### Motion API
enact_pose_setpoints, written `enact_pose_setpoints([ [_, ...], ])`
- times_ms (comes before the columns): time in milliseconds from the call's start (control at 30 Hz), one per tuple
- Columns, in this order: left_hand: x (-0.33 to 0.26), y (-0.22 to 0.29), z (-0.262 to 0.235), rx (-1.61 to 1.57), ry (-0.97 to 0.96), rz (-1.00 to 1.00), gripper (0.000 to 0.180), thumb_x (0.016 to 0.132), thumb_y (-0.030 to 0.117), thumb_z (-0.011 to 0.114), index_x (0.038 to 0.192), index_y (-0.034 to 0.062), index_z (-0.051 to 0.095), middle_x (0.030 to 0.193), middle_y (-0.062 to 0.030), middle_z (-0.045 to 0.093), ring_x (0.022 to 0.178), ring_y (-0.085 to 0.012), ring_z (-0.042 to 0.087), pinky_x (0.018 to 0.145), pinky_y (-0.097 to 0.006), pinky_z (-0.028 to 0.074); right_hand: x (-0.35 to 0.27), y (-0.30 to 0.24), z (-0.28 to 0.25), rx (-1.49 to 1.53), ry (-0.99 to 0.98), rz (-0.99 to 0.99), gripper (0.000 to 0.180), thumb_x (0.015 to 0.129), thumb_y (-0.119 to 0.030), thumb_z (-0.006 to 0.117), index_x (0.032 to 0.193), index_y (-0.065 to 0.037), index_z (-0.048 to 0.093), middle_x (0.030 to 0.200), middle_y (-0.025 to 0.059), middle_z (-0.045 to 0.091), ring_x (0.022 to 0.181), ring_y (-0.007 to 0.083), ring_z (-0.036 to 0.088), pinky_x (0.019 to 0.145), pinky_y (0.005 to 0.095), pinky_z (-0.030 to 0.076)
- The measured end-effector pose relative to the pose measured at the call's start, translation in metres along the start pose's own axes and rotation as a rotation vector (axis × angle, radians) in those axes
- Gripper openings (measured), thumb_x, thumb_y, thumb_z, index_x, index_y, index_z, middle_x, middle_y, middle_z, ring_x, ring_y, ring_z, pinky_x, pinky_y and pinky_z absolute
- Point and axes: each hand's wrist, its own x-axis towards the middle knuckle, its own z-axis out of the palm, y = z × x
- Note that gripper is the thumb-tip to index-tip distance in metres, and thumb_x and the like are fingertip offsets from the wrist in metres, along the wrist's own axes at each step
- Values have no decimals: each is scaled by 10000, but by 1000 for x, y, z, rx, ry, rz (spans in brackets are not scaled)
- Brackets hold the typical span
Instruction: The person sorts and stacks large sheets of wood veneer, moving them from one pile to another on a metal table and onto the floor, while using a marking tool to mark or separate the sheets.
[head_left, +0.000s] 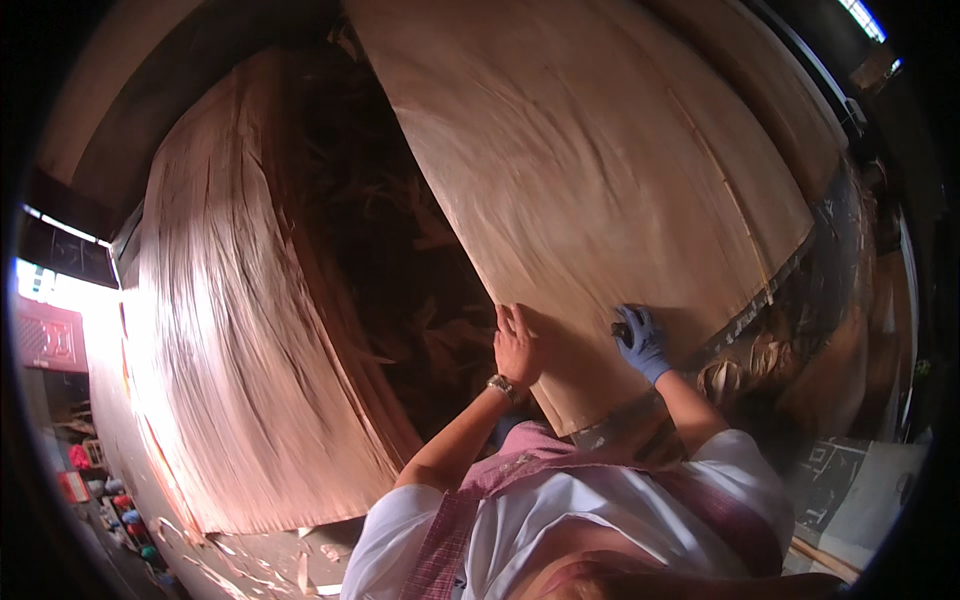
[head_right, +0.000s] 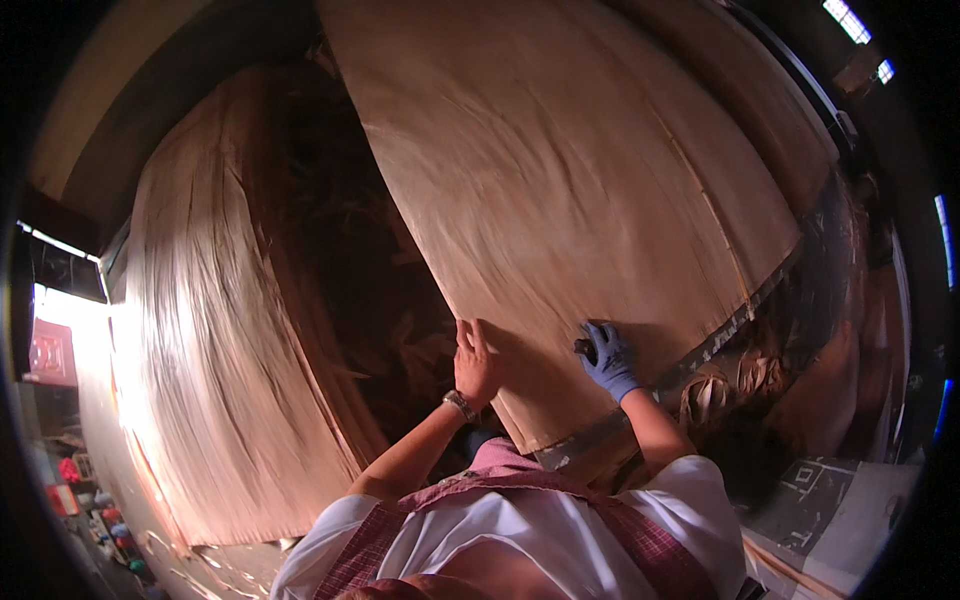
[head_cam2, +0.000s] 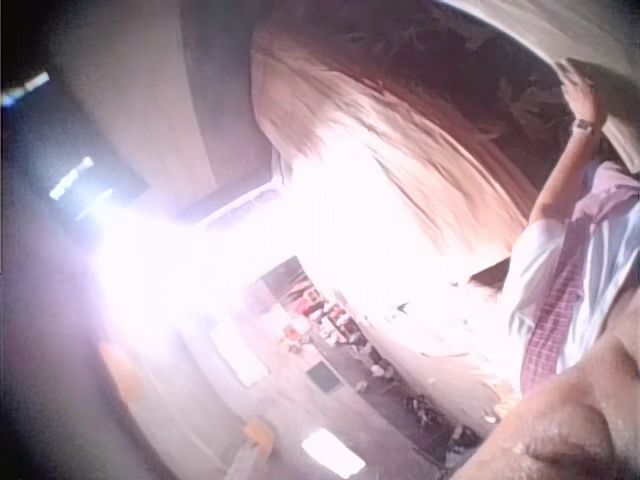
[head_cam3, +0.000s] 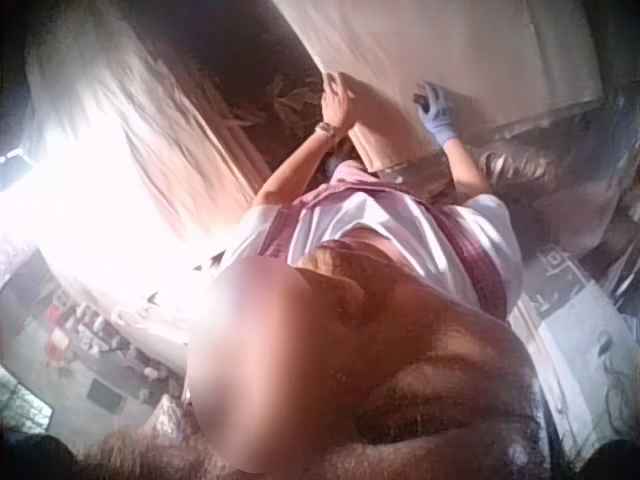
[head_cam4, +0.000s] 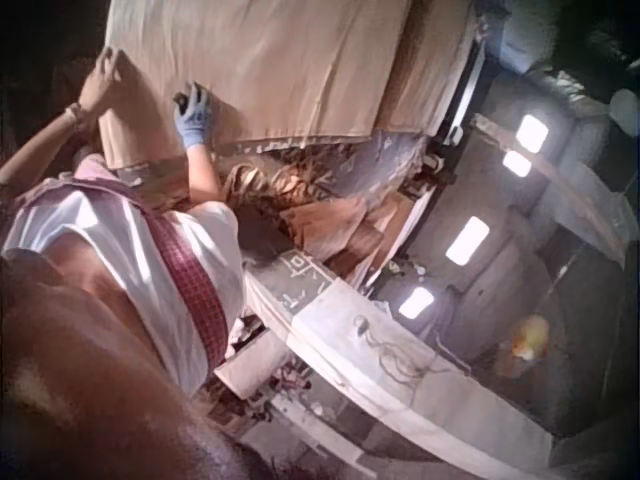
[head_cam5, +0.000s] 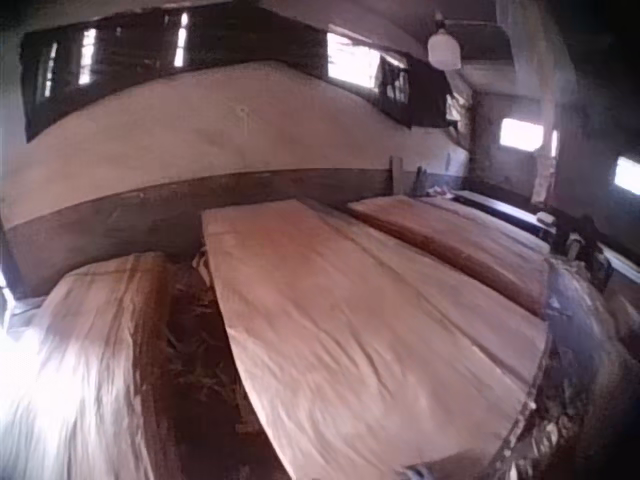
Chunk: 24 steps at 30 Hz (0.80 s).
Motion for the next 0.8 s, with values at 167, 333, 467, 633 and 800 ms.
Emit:
enact_pose_setpoints([
  [167,19,-1,-37,-22,-206,20,844,791,375,674,1441,39,256,1360,-331,318,1198,-455,438,953,-503,416,-4,-1,-3,-54,-55,32,557,736,-293,693,1261,-218,521,1119,160,538,982,372,551,801,494,466],
  [333,122,-33,-107,63,-258,175,740,809,420,657,1400,87,362,1240,-133,483,1130,-312,485,904,-441,403,43,-8,-18,230,-175,255,467,771,-165,686,1209,-153,526,1161,159,541,1050,392,533,861,492,451],
  [467,248,-90,-129,69,5,288,679,810,335,674,1372,79,391,1303,-151,459,1188,-326,453,941,-465,405,141,-60,5,121,149,171,413,777,-107,667,1164,-47,534,1121,187,563,1029,408,543,857,455,463],
  [633,425,-179,-172,-94,50,112,570,796,226,658,1298,65,442,1283,-175,480,1137,-378,495,897,-472,446,379,-150,67,90,107,-186,356,866,-69,533,1212,11,507,1090,260,581,995,423,560,841,485,466],
  [800,581,-277,-222,-115,244,36,465,834,183,601,1260,43,478,1225,-173,515,1116,-377,507,900,-474,447,629,-267,115,-210,-111,-141,297,954,-258,432,1083,0,505,797,220,650,725,395,639,622,481,507],
])
